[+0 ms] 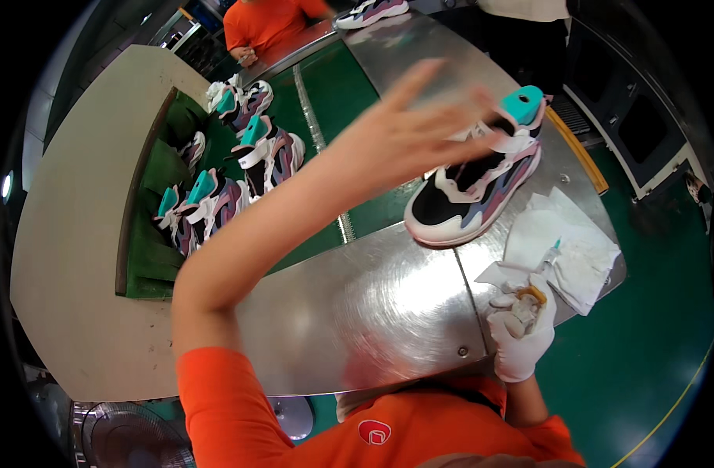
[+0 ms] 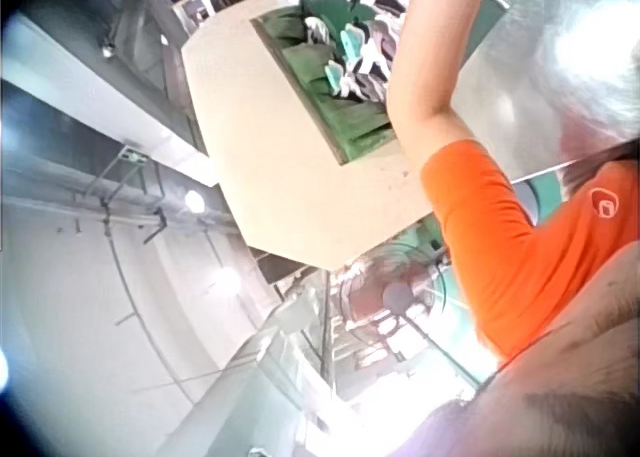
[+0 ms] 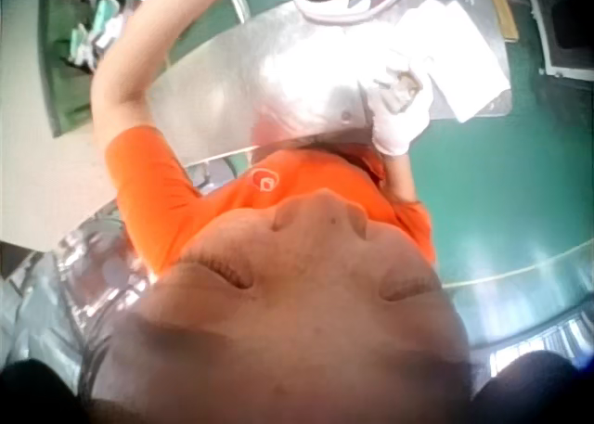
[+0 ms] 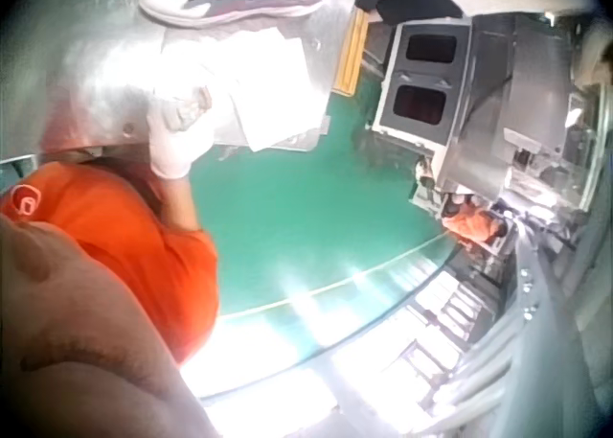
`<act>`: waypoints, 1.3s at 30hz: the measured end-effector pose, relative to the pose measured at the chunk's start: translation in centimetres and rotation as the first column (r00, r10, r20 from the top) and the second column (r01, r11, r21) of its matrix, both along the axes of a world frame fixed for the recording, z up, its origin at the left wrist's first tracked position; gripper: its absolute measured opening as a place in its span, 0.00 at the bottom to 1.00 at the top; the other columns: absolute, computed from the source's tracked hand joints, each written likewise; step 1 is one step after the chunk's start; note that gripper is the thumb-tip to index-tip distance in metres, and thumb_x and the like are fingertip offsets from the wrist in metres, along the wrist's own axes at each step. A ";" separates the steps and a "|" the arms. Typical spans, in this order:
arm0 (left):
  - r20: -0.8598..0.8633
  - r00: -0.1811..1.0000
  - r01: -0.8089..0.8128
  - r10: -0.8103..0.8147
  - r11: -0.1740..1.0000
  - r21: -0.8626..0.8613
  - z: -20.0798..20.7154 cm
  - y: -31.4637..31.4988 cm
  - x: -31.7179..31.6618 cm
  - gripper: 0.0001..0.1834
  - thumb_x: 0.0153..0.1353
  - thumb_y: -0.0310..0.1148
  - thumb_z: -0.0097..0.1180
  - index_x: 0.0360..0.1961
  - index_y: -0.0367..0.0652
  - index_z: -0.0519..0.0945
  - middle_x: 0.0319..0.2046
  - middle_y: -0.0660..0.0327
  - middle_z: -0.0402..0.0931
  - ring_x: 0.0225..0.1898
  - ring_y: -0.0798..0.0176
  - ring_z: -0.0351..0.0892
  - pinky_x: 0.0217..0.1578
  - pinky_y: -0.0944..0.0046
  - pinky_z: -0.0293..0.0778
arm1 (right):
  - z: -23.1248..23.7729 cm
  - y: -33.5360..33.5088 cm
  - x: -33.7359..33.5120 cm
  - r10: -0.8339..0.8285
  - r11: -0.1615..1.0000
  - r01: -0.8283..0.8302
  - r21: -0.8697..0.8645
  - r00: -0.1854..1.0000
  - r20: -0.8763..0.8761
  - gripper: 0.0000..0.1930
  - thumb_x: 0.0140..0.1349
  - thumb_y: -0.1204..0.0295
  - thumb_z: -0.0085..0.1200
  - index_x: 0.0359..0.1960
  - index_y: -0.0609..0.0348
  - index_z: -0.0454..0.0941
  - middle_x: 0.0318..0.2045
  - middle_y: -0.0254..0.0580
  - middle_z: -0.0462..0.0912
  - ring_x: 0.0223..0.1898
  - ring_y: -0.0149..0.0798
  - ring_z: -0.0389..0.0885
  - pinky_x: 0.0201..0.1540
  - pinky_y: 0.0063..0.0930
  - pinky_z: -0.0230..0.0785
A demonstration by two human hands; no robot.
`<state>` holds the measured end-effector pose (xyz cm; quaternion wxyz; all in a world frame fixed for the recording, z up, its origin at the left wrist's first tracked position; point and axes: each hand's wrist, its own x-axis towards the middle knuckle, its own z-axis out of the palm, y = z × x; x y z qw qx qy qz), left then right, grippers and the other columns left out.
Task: The person uses a syringe to apply a cleaning liquid to the upper and sole of a multi-colored sneaker. They then wipe the treated areas with a white cloth. The person repeats this process on multiple sneakers, handling them one at a time on a metal workbench.
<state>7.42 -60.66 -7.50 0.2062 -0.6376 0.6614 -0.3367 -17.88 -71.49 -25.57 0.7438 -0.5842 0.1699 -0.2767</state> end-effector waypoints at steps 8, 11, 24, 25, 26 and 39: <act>0.261 0.888 0.271 -0.379 0.889 0.370 -1.8 -5.9 4.6 0.23 0.51 0.32 0.57 0.51 0.45 0.75 0.57 0.59 0.71 0.58 0.57 0.68 0.62 0.56 0.60 | 2.2 -0.8 0.7 0.022 0.998 -0.030 -0.053 0.990 -0.143 0.37 0.43 0.79 0.69 0.59 0.64 0.67 0.39 0.39 0.79 0.39 0.30 0.79 0.42 0.22 0.73; 0.312 0.937 0.081 -0.159 0.965 0.249 0.9 0.6 2.4 0.22 0.51 0.32 0.56 0.50 0.42 0.75 0.56 0.56 0.71 0.55 0.56 0.71 0.55 0.59 0.66 | 3.9 -2.2 -1.1 0.111 0.941 -0.149 -0.303 0.984 -0.140 0.39 0.43 0.79 0.69 0.60 0.64 0.66 0.39 0.39 0.79 0.38 0.30 0.78 0.43 0.23 0.73; -0.583 0.782 -0.417 0.222 0.881 -0.224 -2.3 21.4 -23.6 0.16 0.45 0.29 0.64 0.38 0.42 0.79 0.46 0.52 0.77 0.38 0.53 0.77 0.33 0.60 0.71 | 13.7 -4.6 -0.4 0.589 0.742 -0.658 -0.128 0.731 -0.344 0.30 0.44 0.63 0.62 0.48 0.71 0.73 0.23 0.43 0.77 0.17 0.34 0.78 0.17 0.21 0.70; -0.497 0.853 -0.344 0.159 0.887 -0.308 -2.0 21.1 -24.2 0.13 0.49 0.27 0.58 0.38 0.42 0.78 0.43 0.51 0.78 0.33 0.55 0.74 0.32 0.62 0.71 | 14.7 -3.9 -0.2 0.640 0.716 -0.681 -0.153 0.728 -0.245 0.30 0.46 0.57 0.63 0.46 0.70 0.73 0.23 0.46 0.77 0.16 0.36 0.77 0.17 0.22 0.70; -0.508 0.853 -0.335 0.120 0.872 -0.357 -2.7 21.5 -24.6 0.13 0.49 0.28 0.58 0.39 0.43 0.78 0.44 0.52 0.79 0.35 0.56 0.75 0.33 0.63 0.71 | 14.9 -3.1 0.2 0.694 0.693 -0.713 -0.104 0.699 -0.172 0.32 0.47 0.54 0.64 0.45 0.70 0.72 0.23 0.48 0.77 0.15 0.37 0.76 0.16 0.23 0.70; -0.636 0.733 -0.592 0.242 0.689 -0.419 -5.9 22.6 -27.2 0.11 0.58 0.31 0.54 0.42 0.50 0.80 0.44 0.63 0.82 0.48 0.60 0.80 0.50 0.63 0.70 | 13.9 7.1 7.0 0.987 0.126 -0.978 0.168 0.140 0.076 0.47 0.53 0.38 0.55 0.50 0.82 0.65 0.28 0.65 0.79 0.20 0.47 0.81 0.26 0.34 0.78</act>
